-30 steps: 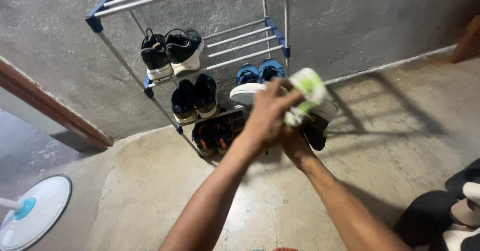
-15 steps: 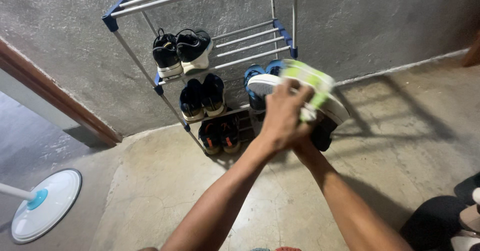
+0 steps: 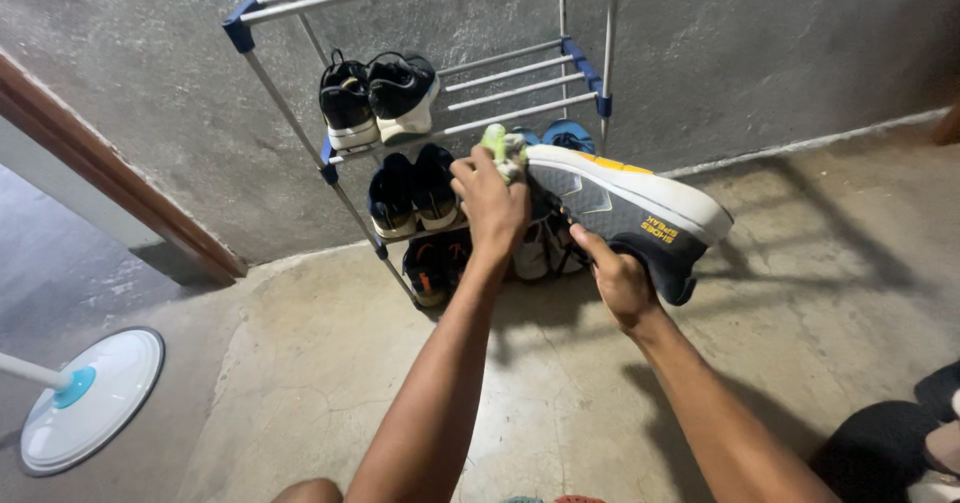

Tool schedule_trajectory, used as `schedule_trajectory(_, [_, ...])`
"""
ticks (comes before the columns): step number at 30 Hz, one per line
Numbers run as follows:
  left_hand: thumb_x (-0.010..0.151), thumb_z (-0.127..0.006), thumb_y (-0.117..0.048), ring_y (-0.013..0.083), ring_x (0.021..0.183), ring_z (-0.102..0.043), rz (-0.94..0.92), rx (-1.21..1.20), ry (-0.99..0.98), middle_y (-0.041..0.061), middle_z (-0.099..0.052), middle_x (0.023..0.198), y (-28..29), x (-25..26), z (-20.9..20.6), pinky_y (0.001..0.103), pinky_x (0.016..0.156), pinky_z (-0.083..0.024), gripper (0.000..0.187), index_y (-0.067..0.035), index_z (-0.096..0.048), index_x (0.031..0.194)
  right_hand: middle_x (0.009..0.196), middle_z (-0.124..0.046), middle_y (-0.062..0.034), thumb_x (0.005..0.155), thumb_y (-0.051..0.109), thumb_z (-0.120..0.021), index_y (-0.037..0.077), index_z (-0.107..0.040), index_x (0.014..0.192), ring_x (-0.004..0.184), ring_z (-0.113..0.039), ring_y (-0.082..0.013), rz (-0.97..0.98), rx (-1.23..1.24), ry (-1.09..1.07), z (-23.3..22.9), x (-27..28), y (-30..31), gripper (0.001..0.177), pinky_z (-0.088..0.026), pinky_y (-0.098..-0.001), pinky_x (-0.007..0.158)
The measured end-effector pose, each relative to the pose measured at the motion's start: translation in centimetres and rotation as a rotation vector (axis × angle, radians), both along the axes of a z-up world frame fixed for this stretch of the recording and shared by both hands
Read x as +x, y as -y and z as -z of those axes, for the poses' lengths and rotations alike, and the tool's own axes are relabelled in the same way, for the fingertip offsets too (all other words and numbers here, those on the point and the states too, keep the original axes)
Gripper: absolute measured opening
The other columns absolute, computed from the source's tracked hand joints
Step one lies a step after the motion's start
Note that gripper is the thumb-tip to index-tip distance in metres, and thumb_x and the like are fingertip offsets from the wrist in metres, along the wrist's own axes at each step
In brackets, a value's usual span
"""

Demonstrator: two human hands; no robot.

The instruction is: The person wipes multiple pairs of shoes on a metal shoe rack using a green cloth. They handle each shoe one at a time, wiping the upper and sole, then place the shoes back on the rack.

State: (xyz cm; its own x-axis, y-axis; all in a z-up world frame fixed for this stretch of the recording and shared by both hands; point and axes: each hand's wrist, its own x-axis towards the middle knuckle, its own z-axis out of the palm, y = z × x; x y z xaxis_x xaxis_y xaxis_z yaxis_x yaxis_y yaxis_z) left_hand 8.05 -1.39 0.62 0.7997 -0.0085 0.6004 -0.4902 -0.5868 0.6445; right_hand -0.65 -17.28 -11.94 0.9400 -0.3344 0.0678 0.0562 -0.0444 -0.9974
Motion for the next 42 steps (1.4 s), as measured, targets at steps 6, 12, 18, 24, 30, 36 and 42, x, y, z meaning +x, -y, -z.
schedule_trajectory(6, [0.095,-0.071,-0.023,0.0366,0.120,-0.043,0.396,0.038,0.144,0.022,-0.046,0.131,2.8,-6.8,-0.1,0.054,0.099,-0.041,0.041,-0.007,-0.057,0.129,0.127,-0.063,0.0022,0.093,0.033,-0.055,0.015,-0.056,0.133,0.122,-0.056,-0.0124,-0.244,0.653,0.284,-3.3,-1.0,-2.2,0.044,-0.046,-0.0293,0.103])
schedule_trajectory(12, [0.086,-0.074,-0.026,0.0344,0.121,-0.042,0.609,0.317,0.196,0.018,-0.046,0.136,1.7,-9.8,-3.1,0.049,0.102,-0.036,0.049,-0.011,-0.057,0.129,0.133,-0.050,-0.0035,0.104,0.020,-0.056,0.011,-0.042,0.141,0.126,-0.049,-0.0140,-0.235,0.224,0.509,-3.7,-1.3,-2.2,0.041,-0.045,-0.0348,0.109])
schedule_trajectory(18, [0.074,-0.063,0.002,0.0417,0.125,-0.042,0.208,0.020,0.155,0.023,-0.043,0.135,-0.6,-3.3,-1.1,0.051,0.103,-0.036,0.061,-0.006,-0.051,0.133,0.109,-0.066,-0.0070,0.101,0.013,-0.062,-0.005,-0.070,0.112,0.100,-0.058,-0.0183,-0.039,0.173,0.281,-3.1,-1.5,-3.9,0.022,-0.048,-0.0326,0.091])
schedule_trajectory(24, [0.096,-0.066,-0.010,0.0433,0.115,-0.045,0.184,-0.240,0.125,0.025,-0.044,0.122,-2.0,-0.1,0.6,0.051,0.102,-0.038,0.038,-0.002,-0.049,0.129,0.116,-0.066,-0.0016,0.096,0.014,-0.069,-0.001,-0.070,0.123,0.104,-0.057,-0.0095,-0.074,0.391,0.206,-7.7,-2.7,-6.0,0.031,-0.043,-0.0263,0.087])
schedule_trajectory(30, [0.079,-0.056,0.003,0.0465,0.122,-0.044,0.464,-0.152,0.170,0.028,-0.040,0.128,-1.2,-3.3,-3.6,0.051,0.109,-0.037,0.060,0.000,-0.044,0.138,0.127,-0.063,-0.0024,0.101,0.015,-0.060,0.002,-0.062,0.134,0.117,-0.055,-0.0114,-0.184,0.652,0.192,-8.8,-0.2,-6.1,0.035,-0.041,-0.0300,0.100])
schedule_trajectory(36, [0.073,-0.060,0.000,0.0519,0.129,-0.040,0.456,0.020,0.280,0.029,-0.041,0.139,1.2,0.5,-7.3,0.052,0.114,-0.034,0.078,0.005,-0.037,0.148,0.130,-0.066,-0.0090,0.099,0.018,-0.046,0.000,-0.063,0.127,0.121,-0.060,-0.0195,-0.359,1.010,0.192,-11.3,5.1,-2.7,0.037,-0.046,-0.0360,0.108])
schedule_trajectory(42, [0.084,-0.059,-0.002,0.0483,0.124,-0.043,0.375,-0.061,0.043,0.028,-0.042,0.138,1.6,1.4,-12.1,0.052,0.109,-0.037,0.051,0.000,-0.048,0.133,0.116,-0.071,-0.0103,0.099,0.012,-0.058,-0.004,-0.063,0.120,0.110,-0.065,-0.0224,-0.342,1.018,0.084,-15.5,7.8,-1.5,0.027,-0.048,-0.0379,0.098])
